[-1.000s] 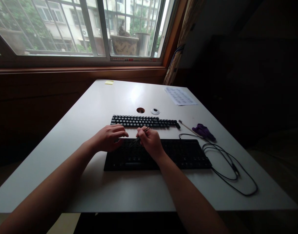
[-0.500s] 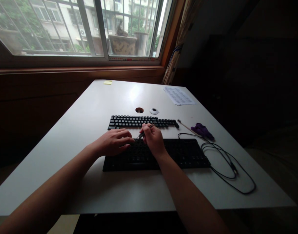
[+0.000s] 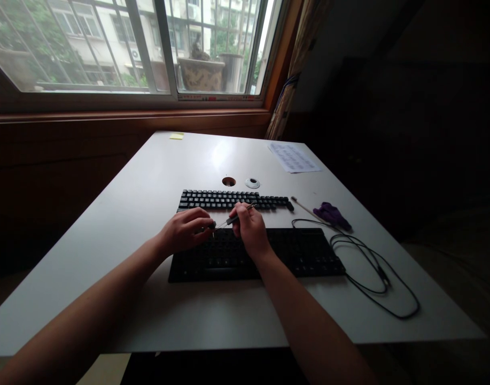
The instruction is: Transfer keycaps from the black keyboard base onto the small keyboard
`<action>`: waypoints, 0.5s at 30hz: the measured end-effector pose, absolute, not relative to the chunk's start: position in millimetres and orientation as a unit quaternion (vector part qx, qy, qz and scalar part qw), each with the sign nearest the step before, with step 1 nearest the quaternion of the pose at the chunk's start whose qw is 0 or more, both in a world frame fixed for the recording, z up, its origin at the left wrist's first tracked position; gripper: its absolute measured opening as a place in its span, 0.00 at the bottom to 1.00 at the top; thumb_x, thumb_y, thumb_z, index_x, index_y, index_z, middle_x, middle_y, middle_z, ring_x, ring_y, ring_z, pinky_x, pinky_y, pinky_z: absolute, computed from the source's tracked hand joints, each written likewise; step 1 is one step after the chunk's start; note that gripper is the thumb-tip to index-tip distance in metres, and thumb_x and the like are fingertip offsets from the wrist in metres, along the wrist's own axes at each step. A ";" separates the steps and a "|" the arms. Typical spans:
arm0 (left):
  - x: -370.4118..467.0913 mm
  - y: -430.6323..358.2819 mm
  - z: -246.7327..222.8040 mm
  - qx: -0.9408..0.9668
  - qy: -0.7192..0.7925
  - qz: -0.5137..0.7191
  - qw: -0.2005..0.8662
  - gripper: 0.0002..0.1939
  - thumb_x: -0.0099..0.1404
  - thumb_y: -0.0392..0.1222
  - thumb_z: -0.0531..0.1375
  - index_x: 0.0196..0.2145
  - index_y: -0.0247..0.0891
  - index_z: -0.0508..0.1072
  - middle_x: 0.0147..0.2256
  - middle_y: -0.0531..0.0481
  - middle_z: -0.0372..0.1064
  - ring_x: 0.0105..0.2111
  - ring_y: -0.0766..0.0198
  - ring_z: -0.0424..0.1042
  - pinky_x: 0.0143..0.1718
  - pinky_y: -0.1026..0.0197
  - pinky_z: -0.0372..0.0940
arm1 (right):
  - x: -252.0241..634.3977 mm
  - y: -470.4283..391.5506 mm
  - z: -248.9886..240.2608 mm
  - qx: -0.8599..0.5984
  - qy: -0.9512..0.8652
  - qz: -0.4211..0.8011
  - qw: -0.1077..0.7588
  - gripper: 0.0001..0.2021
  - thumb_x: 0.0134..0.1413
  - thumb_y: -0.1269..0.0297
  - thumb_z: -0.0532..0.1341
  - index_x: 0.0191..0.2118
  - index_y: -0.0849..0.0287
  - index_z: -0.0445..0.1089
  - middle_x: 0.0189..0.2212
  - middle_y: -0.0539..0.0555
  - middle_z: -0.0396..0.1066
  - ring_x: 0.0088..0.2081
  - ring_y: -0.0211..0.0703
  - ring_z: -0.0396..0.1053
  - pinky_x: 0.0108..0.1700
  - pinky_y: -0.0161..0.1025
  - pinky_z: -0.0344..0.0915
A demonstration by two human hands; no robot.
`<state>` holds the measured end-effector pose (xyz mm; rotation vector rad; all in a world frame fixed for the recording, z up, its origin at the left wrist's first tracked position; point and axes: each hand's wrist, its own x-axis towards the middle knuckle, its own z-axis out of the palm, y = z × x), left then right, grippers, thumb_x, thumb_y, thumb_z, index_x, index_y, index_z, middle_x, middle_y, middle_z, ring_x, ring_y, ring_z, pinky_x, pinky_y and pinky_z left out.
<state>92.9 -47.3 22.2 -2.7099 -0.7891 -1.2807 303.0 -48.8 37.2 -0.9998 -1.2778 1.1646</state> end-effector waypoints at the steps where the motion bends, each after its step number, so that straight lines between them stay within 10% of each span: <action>1: 93.8 -47.7 22.1 -0.869 -0.257 -0.424 0.001 0.10 0.62 0.36 0.63 0.42 0.39 0.71 0.37 0.47 0.72 0.31 0.67 0.72 0.31 0.65 0.68 | 302.8 -48.1 36.4 -0.417 -0.533 0.495 0.545 0.19 0.62 0.50 0.54 0.27 0.58 0.65 0.13 0.43 0.57 0.14 0.31 0.56 0.17 0.30 0.52; 15: 101.8 -47.6 29.7 -0.859 -0.238 -0.434 -0.132 0.08 0.63 0.37 0.64 0.41 0.38 0.73 0.39 0.43 0.75 0.38 0.60 0.75 0.41 0.56 0.71 | 302.7 -45.3 31.2 -0.431 -0.514 0.469 0.575 0.20 0.61 0.47 0.54 0.28 0.58 0.66 0.15 0.44 0.59 0.16 0.32 0.59 0.18 0.30 0.56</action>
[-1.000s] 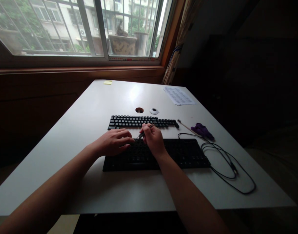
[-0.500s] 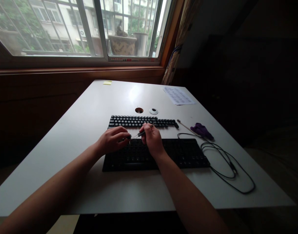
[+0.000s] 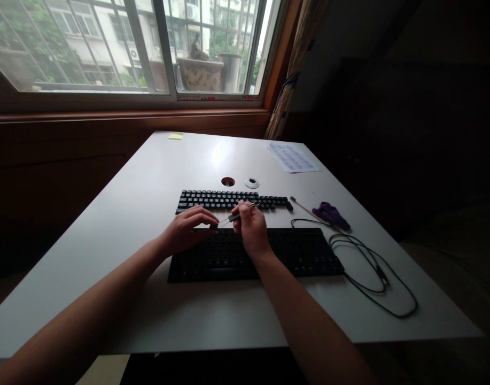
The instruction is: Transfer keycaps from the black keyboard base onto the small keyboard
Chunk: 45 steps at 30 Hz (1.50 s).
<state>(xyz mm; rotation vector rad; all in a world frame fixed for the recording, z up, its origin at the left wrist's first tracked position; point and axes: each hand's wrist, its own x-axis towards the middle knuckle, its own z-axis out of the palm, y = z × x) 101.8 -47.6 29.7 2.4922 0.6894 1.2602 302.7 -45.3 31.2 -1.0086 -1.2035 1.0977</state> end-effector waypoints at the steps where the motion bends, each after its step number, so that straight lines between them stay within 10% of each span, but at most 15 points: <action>1: 101.6 -47.5 30.3 0.858 0.239 0.434 0.135 0.07 0.63 0.38 0.64 0.41 0.38 0.74 0.39 0.43 0.75 0.39 0.60 0.75 0.41 0.56 0.72 | 302.8 -45.4 31.3 -0.434 -0.516 0.465 0.574 0.20 0.61 0.47 0.54 0.29 0.57 0.66 0.15 0.44 0.59 0.16 0.32 0.59 0.19 0.30 0.56; 14: 96.5 -44.8 32.1 0.837 0.260 0.457 0.155 0.09 0.61 0.36 0.66 0.39 0.37 0.70 0.39 0.44 0.75 0.38 0.62 0.75 0.39 0.58 0.73 | 305.5 -52.6 40.3 -0.441 -0.676 0.133 0.575 0.14 0.67 0.61 0.50 0.28 0.55 0.59 0.31 0.52 0.60 0.35 0.42 0.62 0.42 0.41 0.63; 45: 87.6 -41.3 28.5 0.832 0.270 0.462 0.148 0.13 0.60 0.39 0.68 0.39 0.38 0.68 0.38 0.45 0.74 0.37 0.62 0.75 0.38 0.59 0.72 | 303.4 -47.0 27.1 -0.352 -0.782 0.215 0.468 0.07 0.57 0.61 0.65 0.40 0.56 0.75 0.28 0.47 0.62 0.28 0.35 0.64 0.34 0.34 0.64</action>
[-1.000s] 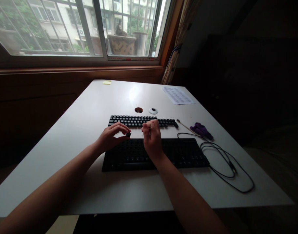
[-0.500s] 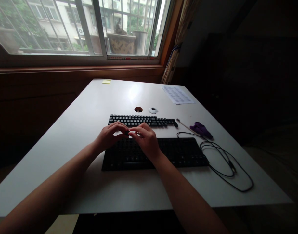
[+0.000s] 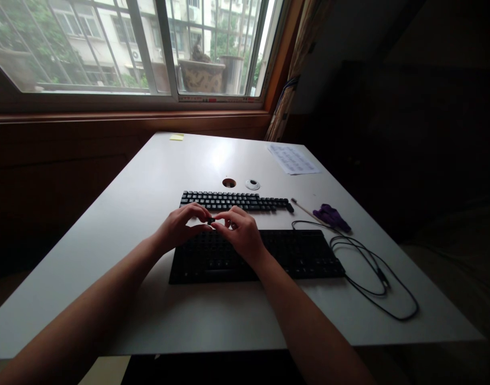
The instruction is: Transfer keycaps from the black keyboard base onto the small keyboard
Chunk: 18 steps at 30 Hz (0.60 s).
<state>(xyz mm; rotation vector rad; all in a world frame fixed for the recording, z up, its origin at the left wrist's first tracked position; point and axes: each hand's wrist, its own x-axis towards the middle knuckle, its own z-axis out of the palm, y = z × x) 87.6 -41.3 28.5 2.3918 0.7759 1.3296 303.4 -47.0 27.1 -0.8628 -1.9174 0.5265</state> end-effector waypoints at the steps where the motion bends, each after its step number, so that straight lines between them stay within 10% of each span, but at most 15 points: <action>1: 86.4 -41.2 29.5 0.831 0.275 0.463 0.139 0.14 0.59 0.40 0.68 0.39 0.38 0.68 0.38 0.45 0.74 0.37 0.62 0.75 0.37 0.59 0.72 | 303.8 -45.6 27.8 -0.359 -0.781 0.210 0.467 0.07 0.57 0.61 0.65 0.39 0.56 0.75 0.27 0.47 0.62 0.28 0.35 0.63 0.33 0.34 0.64; 18: 29.2 -14.9 14.8 0.616 0.522 0.586 0.064 0.09 0.69 0.44 0.56 0.34 0.37 0.69 0.32 0.50 0.70 0.31 0.66 0.71 0.31 0.64 0.66 | 261.4 -7.8 34.1 -0.483 -0.861 0.102 0.123 0.11 0.57 0.55 0.61 0.43 0.49 0.77 0.40 0.51 0.79 0.42 0.45 0.74 0.43 0.37 0.64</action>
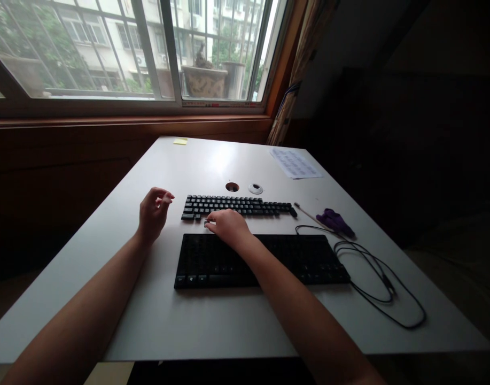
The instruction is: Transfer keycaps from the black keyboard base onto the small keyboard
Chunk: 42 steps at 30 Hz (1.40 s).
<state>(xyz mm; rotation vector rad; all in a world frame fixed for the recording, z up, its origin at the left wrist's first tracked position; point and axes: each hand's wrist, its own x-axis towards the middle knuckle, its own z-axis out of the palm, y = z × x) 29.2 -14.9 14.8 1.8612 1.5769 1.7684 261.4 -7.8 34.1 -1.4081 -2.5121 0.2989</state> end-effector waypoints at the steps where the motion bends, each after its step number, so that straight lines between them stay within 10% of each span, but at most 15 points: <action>1: 29.5 -14.5 14.3 0.616 0.523 0.585 0.070 0.09 0.69 0.44 0.56 0.34 0.37 0.69 0.32 0.50 0.70 0.31 0.66 0.71 0.32 0.64 0.66 | 261.1 -7.0 31.5 -0.487 -0.860 0.101 0.117 0.11 0.57 0.55 0.61 0.43 0.48 0.77 0.40 0.51 0.78 0.42 0.46 0.74 0.43 0.37 0.64; 42: 38.7 -8.2 4.0 0.864 0.409 0.267 -0.123 0.07 0.64 0.43 0.63 0.39 0.45 0.79 0.37 0.45 0.69 0.38 0.55 0.62 0.37 0.56 0.64 | 271.2 -21.0 28.3 -0.473 -0.861 0.087 0.167 0.11 0.59 0.61 0.58 0.45 0.46 0.76 0.42 0.48 0.78 0.42 0.44 0.74 0.44 0.37 0.66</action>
